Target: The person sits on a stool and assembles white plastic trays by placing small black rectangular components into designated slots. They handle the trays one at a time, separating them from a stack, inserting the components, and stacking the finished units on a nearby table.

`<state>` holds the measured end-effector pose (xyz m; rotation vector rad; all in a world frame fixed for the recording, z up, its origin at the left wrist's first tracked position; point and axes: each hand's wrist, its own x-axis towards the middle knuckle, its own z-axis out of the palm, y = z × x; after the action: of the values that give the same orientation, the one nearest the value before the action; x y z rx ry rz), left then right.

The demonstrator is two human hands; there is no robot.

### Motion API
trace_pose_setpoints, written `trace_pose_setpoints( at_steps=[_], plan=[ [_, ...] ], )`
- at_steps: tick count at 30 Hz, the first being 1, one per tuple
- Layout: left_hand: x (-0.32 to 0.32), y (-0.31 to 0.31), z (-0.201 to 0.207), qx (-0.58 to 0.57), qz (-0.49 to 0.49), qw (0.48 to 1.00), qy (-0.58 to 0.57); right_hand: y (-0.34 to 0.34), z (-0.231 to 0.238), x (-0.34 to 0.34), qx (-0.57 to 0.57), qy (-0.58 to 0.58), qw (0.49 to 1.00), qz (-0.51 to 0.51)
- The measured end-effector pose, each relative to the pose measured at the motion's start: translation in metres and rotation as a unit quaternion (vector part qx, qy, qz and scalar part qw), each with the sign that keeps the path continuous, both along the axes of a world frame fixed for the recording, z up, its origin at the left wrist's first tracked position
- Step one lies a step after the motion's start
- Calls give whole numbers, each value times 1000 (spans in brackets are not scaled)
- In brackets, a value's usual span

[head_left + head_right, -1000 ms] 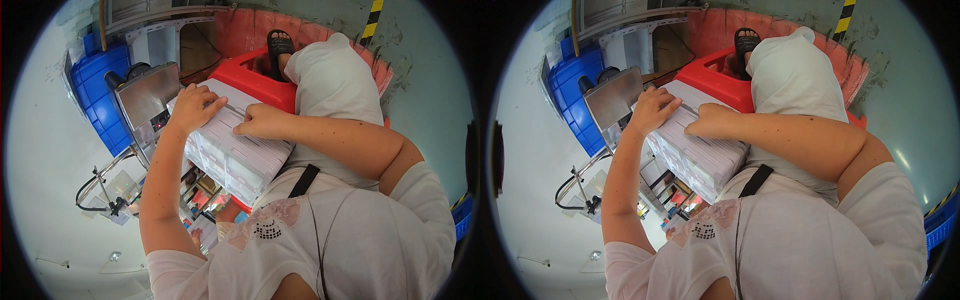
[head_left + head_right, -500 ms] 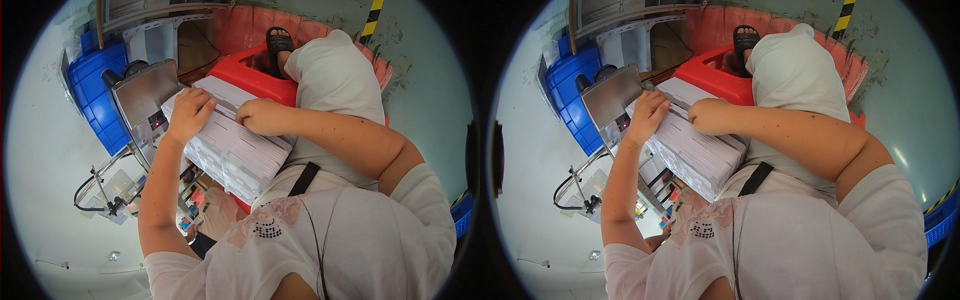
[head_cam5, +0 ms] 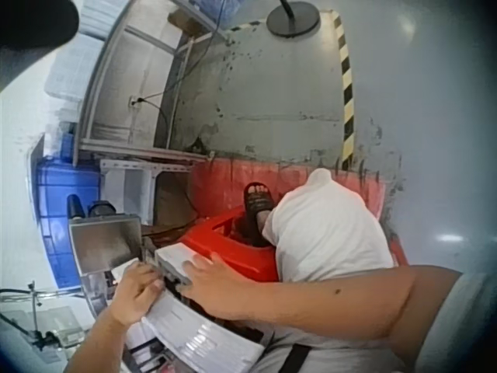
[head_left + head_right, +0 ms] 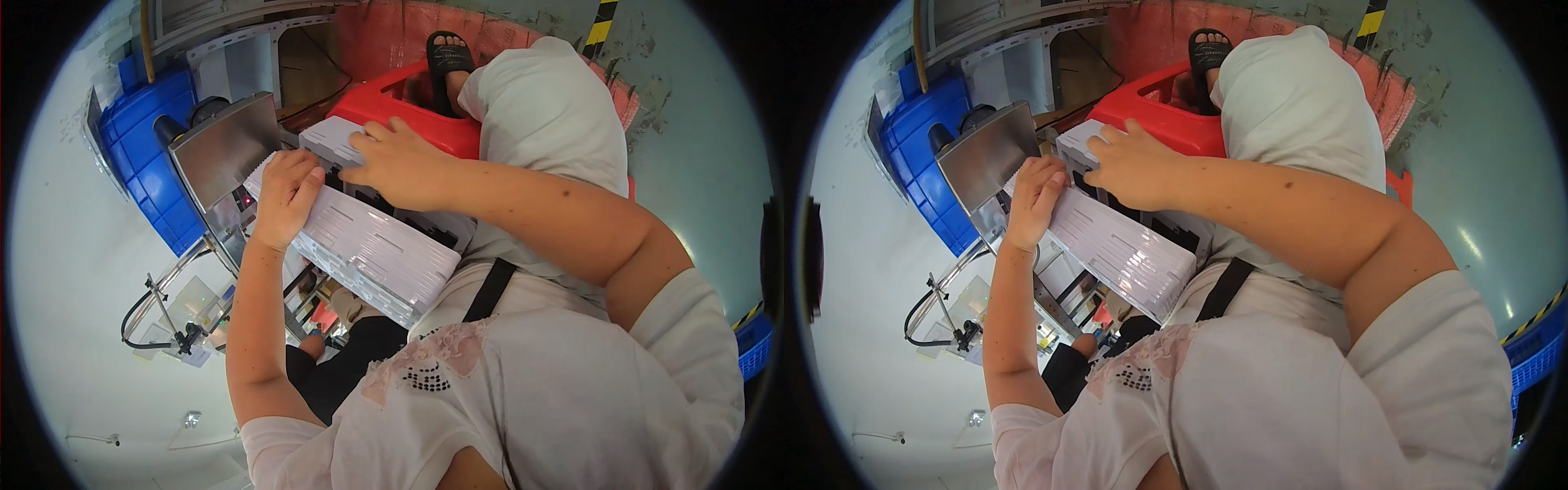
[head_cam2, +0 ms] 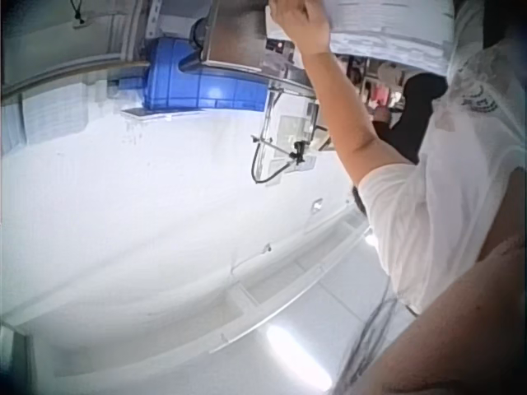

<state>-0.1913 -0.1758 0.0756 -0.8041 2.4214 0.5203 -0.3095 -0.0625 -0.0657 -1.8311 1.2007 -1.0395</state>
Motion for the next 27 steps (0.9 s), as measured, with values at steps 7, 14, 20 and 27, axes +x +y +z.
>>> trace_pose_setpoints(
  at_steps=[7,14,20,27],
  plan=[
    [0,-4,-11,-17,-40,999,15,-25,-21,36,-36,34,994,-100],
    [-9,-3,-44,-67,-74,995,30,-40,-25,-17,151,-156,924,-314],
    [-29,11,-42,-115,2,980,161,-44,-46,-34,191,-205,911,-302],
    [37,96,7,-263,114,931,227,-42,-48,-46,409,-465,766,-173]
  ],
)
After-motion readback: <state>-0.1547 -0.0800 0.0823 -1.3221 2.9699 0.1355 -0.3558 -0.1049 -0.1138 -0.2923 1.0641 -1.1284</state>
